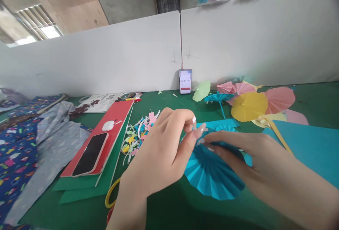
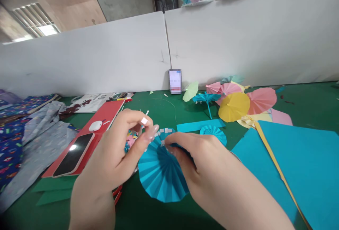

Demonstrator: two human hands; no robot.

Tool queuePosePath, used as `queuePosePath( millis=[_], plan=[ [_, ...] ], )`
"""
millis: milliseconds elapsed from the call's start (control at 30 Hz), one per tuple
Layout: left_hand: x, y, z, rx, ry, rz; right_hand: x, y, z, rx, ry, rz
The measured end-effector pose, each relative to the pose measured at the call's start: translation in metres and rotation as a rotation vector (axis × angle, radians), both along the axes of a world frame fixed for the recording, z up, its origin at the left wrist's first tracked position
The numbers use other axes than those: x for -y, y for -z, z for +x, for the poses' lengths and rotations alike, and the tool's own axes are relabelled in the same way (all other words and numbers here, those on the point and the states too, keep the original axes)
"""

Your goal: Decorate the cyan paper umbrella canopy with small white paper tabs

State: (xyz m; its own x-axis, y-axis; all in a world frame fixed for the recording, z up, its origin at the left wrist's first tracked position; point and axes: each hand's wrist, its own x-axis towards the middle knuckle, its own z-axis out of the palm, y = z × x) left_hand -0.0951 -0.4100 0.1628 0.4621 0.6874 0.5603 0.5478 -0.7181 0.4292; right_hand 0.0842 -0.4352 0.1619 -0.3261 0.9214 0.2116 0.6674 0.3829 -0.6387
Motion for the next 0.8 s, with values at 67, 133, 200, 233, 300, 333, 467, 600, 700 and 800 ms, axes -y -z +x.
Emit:
queuePosePath(
  millis=[67, 133, 200, 233, 300, 333, 467, 600, 700, 800],
  plan=[
    [-0.0004, 0.0006, 0.0001, 0.051, 0.045, -0.002, -0.0001, -0.0009, -0.0002, 0.013, -0.012, -0.038],
    [-0.0008, 0.0005, 0.0013, 0.029, 0.066, -0.018, -0.0008, -0.0016, -0.0002, 0.019, -0.016, -0.063],
    [-0.0010, 0.0004, 0.0030, -0.013, 0.082, -0.057, -0.0020, -0.0021, 0.0002, 0.024, -0.026, -0.085],
    [-0.0011, 0.0004, 0.0038, -0.034, 0.097, -0.081, -0.0027, -0.0022, 0.0005, 0.029, -0.036, -0.099],
    [-0.0015, 0.0010, 0.0056, -0.075, 0.120, -0.110, -0.0040, -0.0024, 0.0010, 0.032, -0.064, -0.131],
    [-0.0017, 0.0015, 0.0064, -0.094, 0.126, -0.118, -0.0044, -0.0024, 0.0012, 0.028, -0.081, -0.142],
    [-0.0017, 0.0037, 0.0089, -0.130, 0.164, -0.136, -0.0044, -0.0015, 0.0016, -0.004, -0.086, -0.154],
    [-0.0007, 0.0043, 0.0093, -0.141, 0.177, -0.157, -0.0043, 0.0007, 0.0006, -0.017, -0.068, -0.164],
    [0.0005, 0.0034, 0.0081, -0.140, 0.186, -0.159, -0.0046, 0.0018, -0.0010, -0.004, -0.040, -0.185],
    [0.0020, 0.0019, 0.0059, -0.149, 0.195, -0.157, -0.0042, 0.0018, -0.0016, -0.001, -0.026, -0.187]
  ],
)
